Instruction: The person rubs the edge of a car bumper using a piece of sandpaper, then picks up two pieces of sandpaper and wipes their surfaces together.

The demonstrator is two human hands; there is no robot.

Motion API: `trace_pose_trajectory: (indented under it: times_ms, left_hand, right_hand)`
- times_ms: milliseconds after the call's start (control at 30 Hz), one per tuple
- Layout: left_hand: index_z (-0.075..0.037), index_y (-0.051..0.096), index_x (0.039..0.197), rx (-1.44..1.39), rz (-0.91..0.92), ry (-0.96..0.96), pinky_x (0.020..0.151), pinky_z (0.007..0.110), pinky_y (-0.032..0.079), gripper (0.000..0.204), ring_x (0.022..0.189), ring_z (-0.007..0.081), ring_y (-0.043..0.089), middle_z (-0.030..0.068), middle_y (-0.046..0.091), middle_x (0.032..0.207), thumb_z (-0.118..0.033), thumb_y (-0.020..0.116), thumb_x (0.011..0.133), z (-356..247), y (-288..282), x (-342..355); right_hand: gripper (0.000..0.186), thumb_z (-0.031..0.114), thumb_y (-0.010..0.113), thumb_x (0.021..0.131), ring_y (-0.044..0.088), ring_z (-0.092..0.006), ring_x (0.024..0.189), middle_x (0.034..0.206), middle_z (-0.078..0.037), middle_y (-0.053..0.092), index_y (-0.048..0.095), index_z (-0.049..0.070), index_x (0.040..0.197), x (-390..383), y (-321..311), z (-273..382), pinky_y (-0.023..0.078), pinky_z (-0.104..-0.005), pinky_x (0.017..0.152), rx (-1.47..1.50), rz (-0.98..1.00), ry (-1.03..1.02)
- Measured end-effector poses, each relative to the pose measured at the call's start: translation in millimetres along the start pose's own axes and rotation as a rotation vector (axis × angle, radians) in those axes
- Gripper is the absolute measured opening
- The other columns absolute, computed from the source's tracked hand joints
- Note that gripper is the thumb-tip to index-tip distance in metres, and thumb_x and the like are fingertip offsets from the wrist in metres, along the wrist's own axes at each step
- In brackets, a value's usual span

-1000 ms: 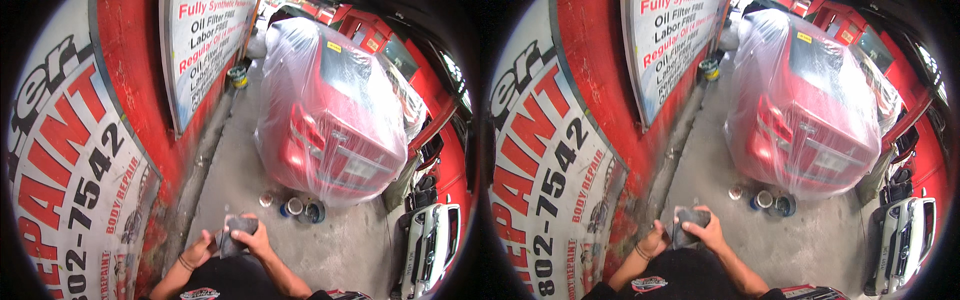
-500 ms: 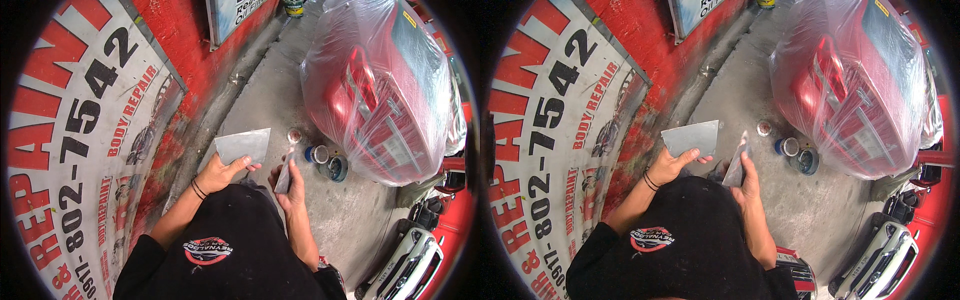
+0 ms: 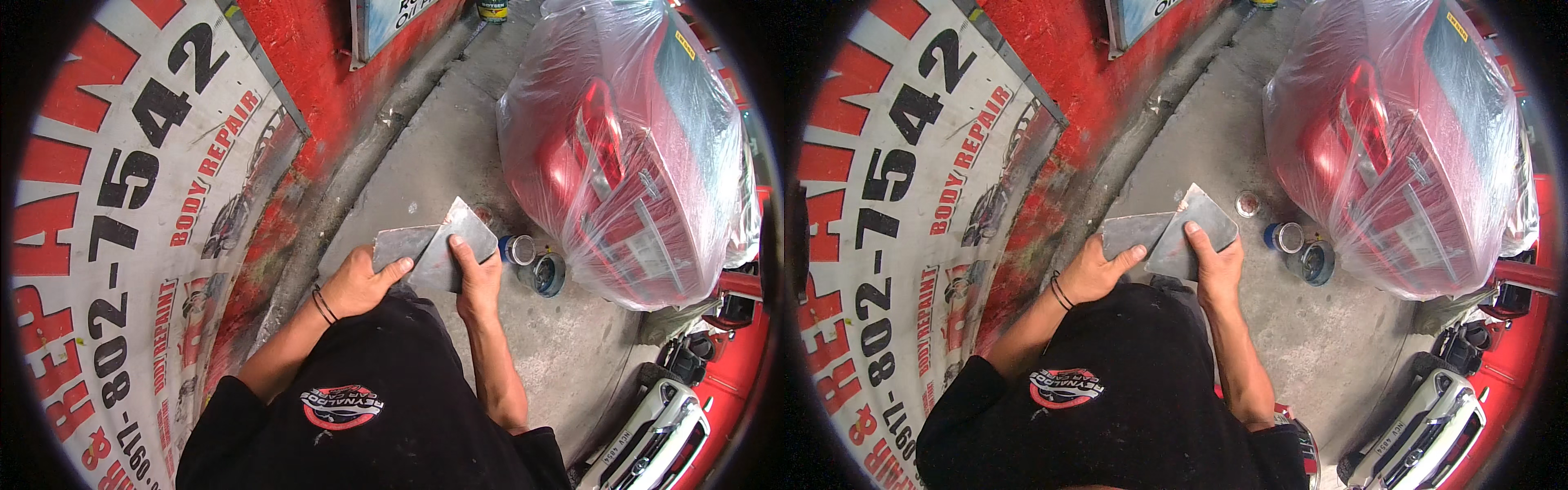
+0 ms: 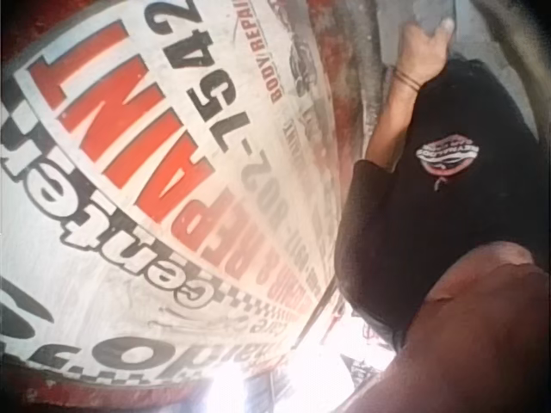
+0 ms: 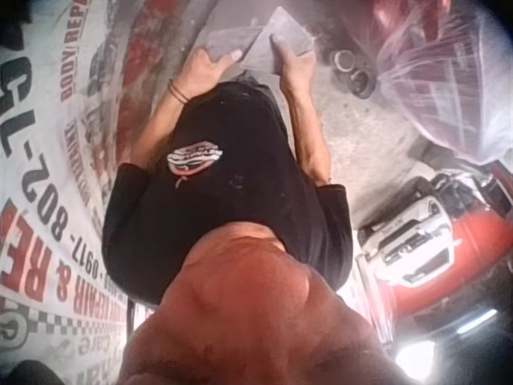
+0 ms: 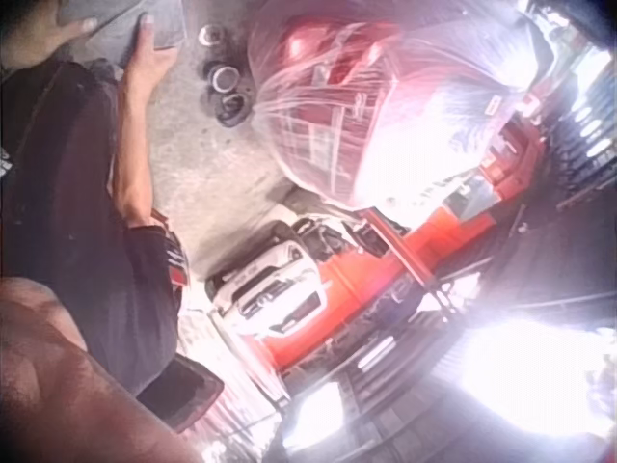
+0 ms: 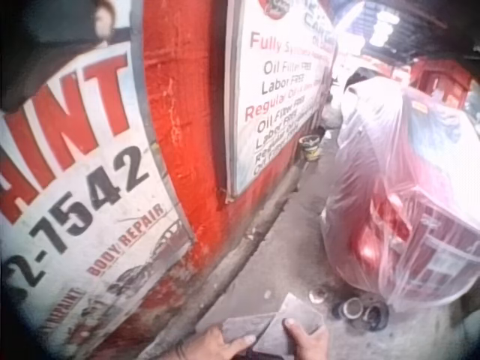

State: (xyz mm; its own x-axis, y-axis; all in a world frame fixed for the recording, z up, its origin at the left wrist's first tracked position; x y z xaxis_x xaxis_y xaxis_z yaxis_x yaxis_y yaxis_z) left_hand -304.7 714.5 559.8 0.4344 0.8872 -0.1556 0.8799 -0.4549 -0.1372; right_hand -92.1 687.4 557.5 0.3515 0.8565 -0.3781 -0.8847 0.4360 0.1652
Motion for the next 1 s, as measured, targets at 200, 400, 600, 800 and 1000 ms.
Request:
trace_pose_trajectory:
  times_ms: [200, 400, 600, 800, 1000]
  left_hand:
    - [0.003, 0.068, 0.120, 0.062, 0.116, 0.013, 0.087, 0.044, 0.056, 0.033, 0.096, 0.0383, 0.073, 0.0230, 0.075, 0.101, -0.026, 0.063, 0.104, -11.3, -1.7, 1.5]
    - [0.003, 0.067, 0.116, -0.057, 0.538, -0.179, 0.080, 0.041, 0.058, 0.030, 0.083, 0.0253, 0.075, 0.0177, 0.075, 0.091, -0.024, 0.061, 0.106, 15.8, -29.6, 4.8]
    - [0.007, 0.063, 0.118, 0.021, 0.358, -0.267, 0.077, 0.038, 0.059, 0.031, 0.081, 0.0224, 0.073, 0.0147, 0.074, 0.090, -0.022, 0.061, 0.107, 8.5, -37.5, 5.9]
    - [0.008, 0.058, 0.129, -0.003, 0.530, -0.191, 0.088, 0.041, 0.056, 0.044, 0.101, 0.0234, 0.073, 0.0217, 0.073, 0.109, -0.026, 0.066, 0.103, 20.2, -58.4, 15.5]
    - [-0.002, 0.036, 0.161, -1.095, 0.537, -0.254, 0.121, 0.046, 0.035, 0.083, 0.146, 0.0269, 0.046, 0.0122, 0.050, 0.156, -0.062, 0.050, 0.105, 22.4, -34.0, 20.5]
  right_hand:
    - [0.039, 0.014, 0.082, 0.091, 0.065, -0.0128, 0.095, 0.108, -0.006, 0.070, 0.063, -0.001, 0.121, -10.3, 31.9, 13.8, 0.053, -0.0292, 0.087, -0.157, 0.047, -0.177]
    - [0.035, 0.018, 0.083, 0.090, 0.070, -0.0119, 0.084, 0.089, -0.008, 0.075, 0.064, 0.000, 0.113, -19.1, 64.2, 48.5, 0.057, -0.0295, 0.074, -0.649, 0.389, -0.304]
    - [0.037, 0.017, 0.085, 0.089, 0.069, -0.0119, 0.077, 0.083, -0.008, 0.073, 0.063, -0.002, 0.113, -1.0, 70.7, 15.1, 0.056, -0.0295, 0.071, -0.424, 0.185, -0.354]
    - [0.038, 0.022, 0.086, 0.089, 0.070, -0.0124, 0.079, 0.088, -0.009, 0.075, 0.064, 0.002, 0.114, -8.3, 85.2, 21.2, 0.057, -0.0315, 0.071, -0.596, 0.362, -0.285]
    - [0.039, 0.022, 0.086, 0.087, 0.068, -0.0136, 0.090, 0.100, -0.008, 0.072, 0.064, 0.000, 0.111, 3.5, 52.8, -2.1, 0.056, -0.0312, 0.082, -0.105, -0.001, -0.072]
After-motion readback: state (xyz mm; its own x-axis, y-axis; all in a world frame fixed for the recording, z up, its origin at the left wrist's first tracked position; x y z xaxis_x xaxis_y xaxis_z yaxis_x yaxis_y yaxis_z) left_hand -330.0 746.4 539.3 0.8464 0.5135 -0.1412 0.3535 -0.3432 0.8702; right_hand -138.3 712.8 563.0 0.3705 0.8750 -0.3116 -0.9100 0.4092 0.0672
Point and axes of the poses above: each hand's wrist, its own x-axis towards the middle knuckle, its own y-axis out of the palm, z = x × y, the point moved 2 cm from there along x, towards the middle knuckle
